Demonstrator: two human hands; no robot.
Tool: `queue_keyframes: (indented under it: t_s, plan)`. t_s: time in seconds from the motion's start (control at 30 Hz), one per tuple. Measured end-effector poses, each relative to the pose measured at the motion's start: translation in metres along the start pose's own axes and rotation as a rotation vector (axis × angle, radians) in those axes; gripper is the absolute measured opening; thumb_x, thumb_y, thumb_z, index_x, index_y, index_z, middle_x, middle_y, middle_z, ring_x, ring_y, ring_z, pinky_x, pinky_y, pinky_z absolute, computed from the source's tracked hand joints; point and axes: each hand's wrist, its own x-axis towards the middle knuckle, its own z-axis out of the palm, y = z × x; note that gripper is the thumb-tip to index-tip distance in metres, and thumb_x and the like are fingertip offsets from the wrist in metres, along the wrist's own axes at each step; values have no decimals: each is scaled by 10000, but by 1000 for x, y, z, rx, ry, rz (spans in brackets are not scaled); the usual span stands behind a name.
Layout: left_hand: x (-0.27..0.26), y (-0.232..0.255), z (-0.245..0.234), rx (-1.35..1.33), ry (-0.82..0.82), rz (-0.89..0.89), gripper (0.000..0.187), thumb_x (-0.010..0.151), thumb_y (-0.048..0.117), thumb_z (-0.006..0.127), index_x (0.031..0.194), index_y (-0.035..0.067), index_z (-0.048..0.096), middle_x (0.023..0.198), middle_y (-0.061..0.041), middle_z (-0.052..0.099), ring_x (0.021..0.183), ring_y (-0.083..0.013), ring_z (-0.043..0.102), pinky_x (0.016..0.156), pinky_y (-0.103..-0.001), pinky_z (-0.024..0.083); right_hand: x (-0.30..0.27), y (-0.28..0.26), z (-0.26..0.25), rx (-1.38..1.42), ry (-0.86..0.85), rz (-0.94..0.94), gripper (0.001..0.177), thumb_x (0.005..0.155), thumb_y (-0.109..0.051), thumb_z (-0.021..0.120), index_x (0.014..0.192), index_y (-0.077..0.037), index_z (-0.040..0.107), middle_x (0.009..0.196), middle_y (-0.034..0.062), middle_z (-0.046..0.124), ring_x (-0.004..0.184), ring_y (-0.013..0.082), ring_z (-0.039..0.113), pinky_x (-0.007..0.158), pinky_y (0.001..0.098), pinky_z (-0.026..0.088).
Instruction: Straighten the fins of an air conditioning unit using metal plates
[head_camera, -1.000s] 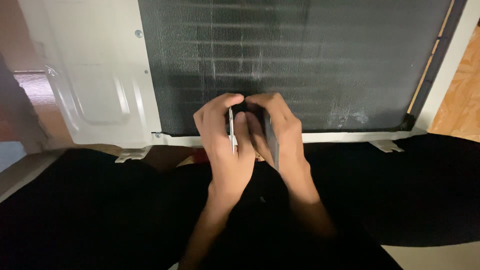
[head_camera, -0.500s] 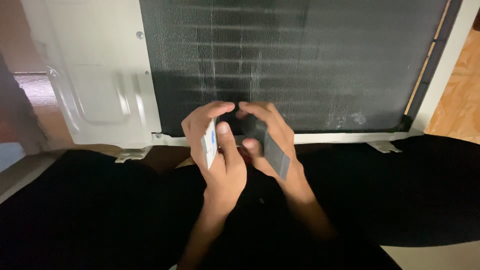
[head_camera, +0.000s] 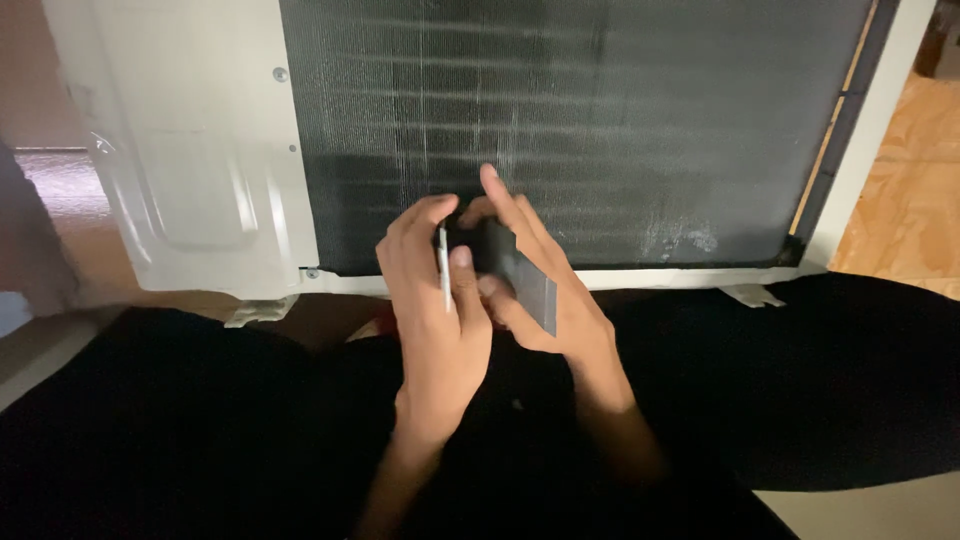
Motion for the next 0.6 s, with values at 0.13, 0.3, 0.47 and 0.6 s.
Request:
queue_keyframes:
  t_s: [0.13,0.3,0.47,0.6]
  plan:
    - [3,7,-16,105,-167,-26,468,920,-66,572,1373,-9,469,1423,-254,457,1290,-423,531,1091,-515,448,3,-8,4,-36,34,-73,756,831,-85,483,1558,30,310,1411,214,533,1035,267,491,1034,380,445]
    - [4,12,-24,145,-184,-76,501,888,-65,598,1367,-6,460,1387,-259,494,1183,-418,604,995,-481,494,7,-18,7,-149,12,8,680,848,36,552,1501,-62,389,1177,163,563,918,256,584,858,335,523]
    - [8,15,-29,114,-222,-88,540,872,-98,572,1383,-13,421,1390,-268,469,1171,-418,598,981,-492,501,8,-25,4,-16,45,72,639,834,60,585,1452,-41,460,1165,136,600,933,225,601,870,318,514]
    - [10,20,-33,37,-159,-20,570,844,-126,602,1366,-34,392,1356,-259,497,1211,-410,600,1050,-496,496,4,-21,6,102,237,-53,487,894,33,526,1377,-27,502,1151,134,626,1096,244,605,1064,383,497]
